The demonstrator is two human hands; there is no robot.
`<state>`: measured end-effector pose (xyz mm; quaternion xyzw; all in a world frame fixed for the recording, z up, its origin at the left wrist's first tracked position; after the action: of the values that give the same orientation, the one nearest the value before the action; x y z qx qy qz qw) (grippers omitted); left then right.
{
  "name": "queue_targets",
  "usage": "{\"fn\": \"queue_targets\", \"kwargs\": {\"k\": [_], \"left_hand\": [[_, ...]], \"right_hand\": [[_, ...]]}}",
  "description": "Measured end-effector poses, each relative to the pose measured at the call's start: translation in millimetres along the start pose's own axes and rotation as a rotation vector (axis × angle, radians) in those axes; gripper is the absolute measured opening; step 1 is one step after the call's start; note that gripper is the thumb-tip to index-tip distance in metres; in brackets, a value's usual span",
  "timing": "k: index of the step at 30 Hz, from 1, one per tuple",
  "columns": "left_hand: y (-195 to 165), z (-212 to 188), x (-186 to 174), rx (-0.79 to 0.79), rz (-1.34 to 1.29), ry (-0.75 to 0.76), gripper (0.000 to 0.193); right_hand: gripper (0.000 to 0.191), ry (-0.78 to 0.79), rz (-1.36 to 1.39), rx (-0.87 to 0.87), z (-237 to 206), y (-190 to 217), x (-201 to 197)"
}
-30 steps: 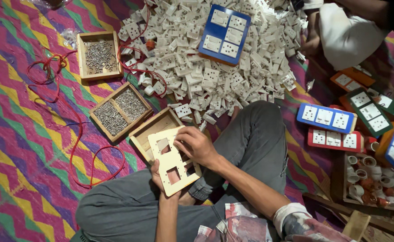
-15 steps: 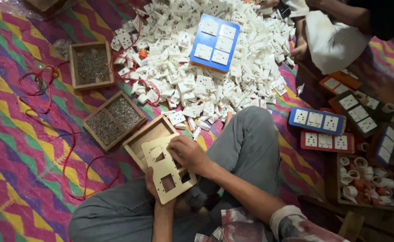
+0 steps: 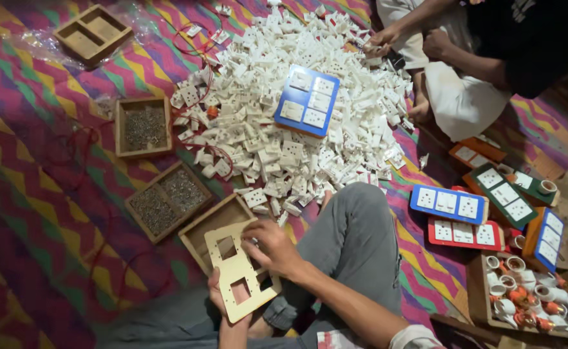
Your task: The person sits cross-legged on a floor mat and assembles electrical switch plates, fitting white switch and socket modules into a rectangular faceplate frame held on their lap and pressing them into place. Wooden boxes of screws and piles of switch components sit around them, and a power drill lies on the floor nearby.
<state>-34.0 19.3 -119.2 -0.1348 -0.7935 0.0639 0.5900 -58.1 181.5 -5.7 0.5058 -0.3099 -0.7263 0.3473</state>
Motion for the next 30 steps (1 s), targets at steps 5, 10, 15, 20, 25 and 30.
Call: {"fn": "queue_targets", "kwargs": {"k": [5,10,15,20,25,30], "left_hand": [[-3,-7,19,-0.127,-0.159,0.218,0.077],[-2,-8,31,-0.101,-0.112,0.201,0.078],[-2,-8,36,-0.081,-0.074,0.169,0.077],[-1,-6,35,-0.038,0.011,0.143,0.077],[-2,-10,27,-0.084,0.003,0.174,0.073],[-6,2,28,-0.051,0.007,0.229,0.073]], "right_hand": [[0.016,0.021,0.043,0.037,1,3,0],[0.017,0.014,0.051,0.014,1,1,0],[0.018,0.015,0.035,-0.011,4,1,2],[0.017,0.006,0.031,-0.003,2,-3,4],[0.015,-0.019,0.020,0.026,-2,-10,6],[0.016,-0.087,0.083,-0.013,13,-2,19]]}}
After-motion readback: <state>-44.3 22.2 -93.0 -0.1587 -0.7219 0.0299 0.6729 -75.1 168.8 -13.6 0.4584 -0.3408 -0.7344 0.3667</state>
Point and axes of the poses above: each hand's wrist, its own z-axis towards the middle knuckle, its own x-axis out of the palm, y = z × x, the point moved 1 cm from there along z, towards the middle knuckle, and after that the axes turned 13 degrees about x, right-handed, at the moved point
